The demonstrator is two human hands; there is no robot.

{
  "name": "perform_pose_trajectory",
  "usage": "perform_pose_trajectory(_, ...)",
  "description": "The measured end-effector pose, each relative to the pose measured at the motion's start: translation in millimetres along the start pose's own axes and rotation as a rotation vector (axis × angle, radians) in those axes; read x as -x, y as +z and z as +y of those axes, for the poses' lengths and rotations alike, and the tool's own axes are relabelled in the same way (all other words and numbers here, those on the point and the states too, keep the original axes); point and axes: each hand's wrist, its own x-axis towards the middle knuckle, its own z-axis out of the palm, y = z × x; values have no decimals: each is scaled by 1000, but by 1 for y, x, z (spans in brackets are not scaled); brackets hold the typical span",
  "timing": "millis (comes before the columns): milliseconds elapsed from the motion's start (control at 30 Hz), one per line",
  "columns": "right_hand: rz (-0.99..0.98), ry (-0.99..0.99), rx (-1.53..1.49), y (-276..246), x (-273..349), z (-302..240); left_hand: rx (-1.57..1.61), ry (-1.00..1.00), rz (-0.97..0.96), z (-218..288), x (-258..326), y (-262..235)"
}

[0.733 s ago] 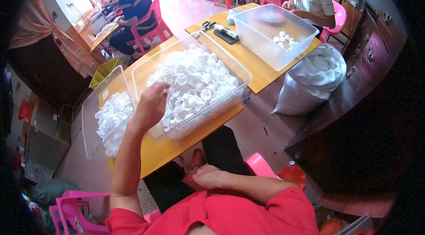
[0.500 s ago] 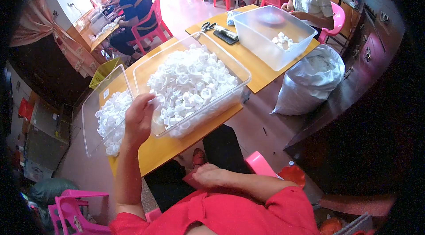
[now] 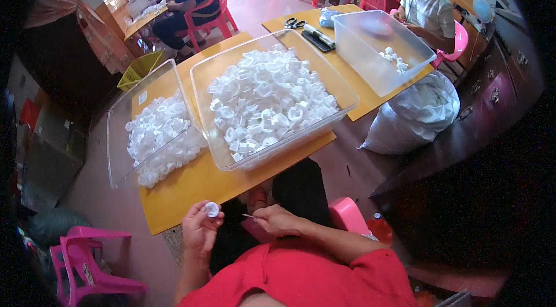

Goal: Inserting small metal pins into plastic housings using a metal tool.

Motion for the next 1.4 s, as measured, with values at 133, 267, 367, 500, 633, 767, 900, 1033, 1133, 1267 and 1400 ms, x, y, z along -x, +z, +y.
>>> perform_pose_trajectory(133,9,141,-194,0,-11,-19,39,-56,-14,-9,-7,-13)
perform_pose_trajectory(267,111,188,-387,-3,-22,-59,68,0,-158,-11,-27,-22)
perform_pose_trajectory(367,150,184,-347,-2,-37,-79,89,-30,-225,-14,-28,-37)
perform_pose_trajectory(500,166,205,-342,13,-60,-81,84,-26,-196,-20,-27,-47)
perform_pose_trajectory(633,192,156,-270,22,-64,-82,128,-25,-159,-23,-16,-45)
perform_pose_trajectory(767,180,231,-321,21,-63,-83,10,-14,-123,-25,-12,-46)
perform_pose_trajectory(900,173,291,-348,20,-60,-77,-16,-11,-148,-25,-12,-47)
perform_pose_trajectory(1033,171,213,-293,21,-62,-70,42,-3,-206,-26,-18,-48)
perform_pose_trajectory(1133,205,161,-267,24,-64,-67,41,34,-181,-25,-21,-45)
perform_pose_trajectory(1267,257,88,-309,22,-58,-63,44,43,-190,-18,-23,-50)
perform_pose_trajectory(1400,98,-52,-34,13,-48,-59,53,38,-214,-19,-23,-53)
